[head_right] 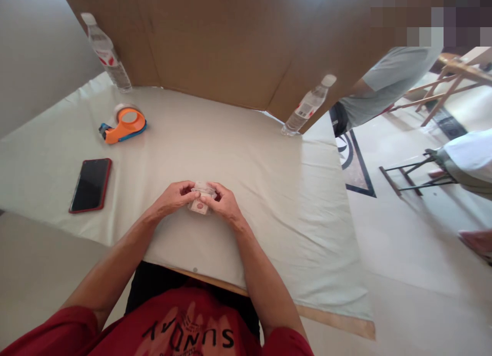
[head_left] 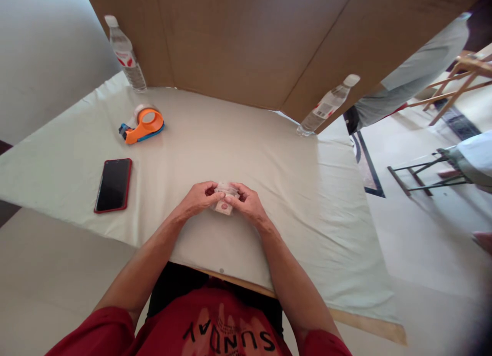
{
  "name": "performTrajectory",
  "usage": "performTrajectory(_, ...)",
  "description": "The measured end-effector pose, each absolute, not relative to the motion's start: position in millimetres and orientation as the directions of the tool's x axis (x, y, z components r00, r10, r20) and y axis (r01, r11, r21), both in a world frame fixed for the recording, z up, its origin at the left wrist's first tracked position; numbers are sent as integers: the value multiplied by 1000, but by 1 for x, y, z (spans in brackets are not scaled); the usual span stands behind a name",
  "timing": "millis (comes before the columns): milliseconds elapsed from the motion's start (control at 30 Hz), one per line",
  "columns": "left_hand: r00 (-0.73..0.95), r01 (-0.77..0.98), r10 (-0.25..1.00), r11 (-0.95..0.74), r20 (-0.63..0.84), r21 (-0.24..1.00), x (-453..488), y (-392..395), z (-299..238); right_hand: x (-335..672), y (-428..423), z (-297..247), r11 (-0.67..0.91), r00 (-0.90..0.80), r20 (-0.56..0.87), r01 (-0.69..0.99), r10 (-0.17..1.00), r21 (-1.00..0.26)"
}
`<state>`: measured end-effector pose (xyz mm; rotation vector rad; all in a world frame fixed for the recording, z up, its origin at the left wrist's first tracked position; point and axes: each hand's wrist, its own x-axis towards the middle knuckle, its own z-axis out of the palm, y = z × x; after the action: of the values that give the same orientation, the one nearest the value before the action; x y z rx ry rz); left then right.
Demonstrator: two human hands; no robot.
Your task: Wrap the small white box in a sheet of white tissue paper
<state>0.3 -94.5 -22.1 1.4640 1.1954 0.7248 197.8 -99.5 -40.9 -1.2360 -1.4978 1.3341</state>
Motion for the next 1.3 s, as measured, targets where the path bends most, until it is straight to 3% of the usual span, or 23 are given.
performTrajectory(400, 356, 324, 919, 45, -166, 945, -2, -94, -23, 201, -103, -45, 24, -251, -26, 193, 968, -981)
performTrajectory(600, 300, 350, 937, 66, -178, 935, 1, -95, -24, 198, -103, -47, -17, -211, -48, 144, 976, -989)
performTrajectory(967, 254, 504, 964, -64, -77, 861, 9, -97, -20, 196, -105, -47, 71, -173, 28, 247, 985, -966)
performTrajectory(1300, 284, 486, 955, -65, -87, 872, 7, -97, -24, 197, -105, -45, 35, -173, -4, 225, 985, -974)
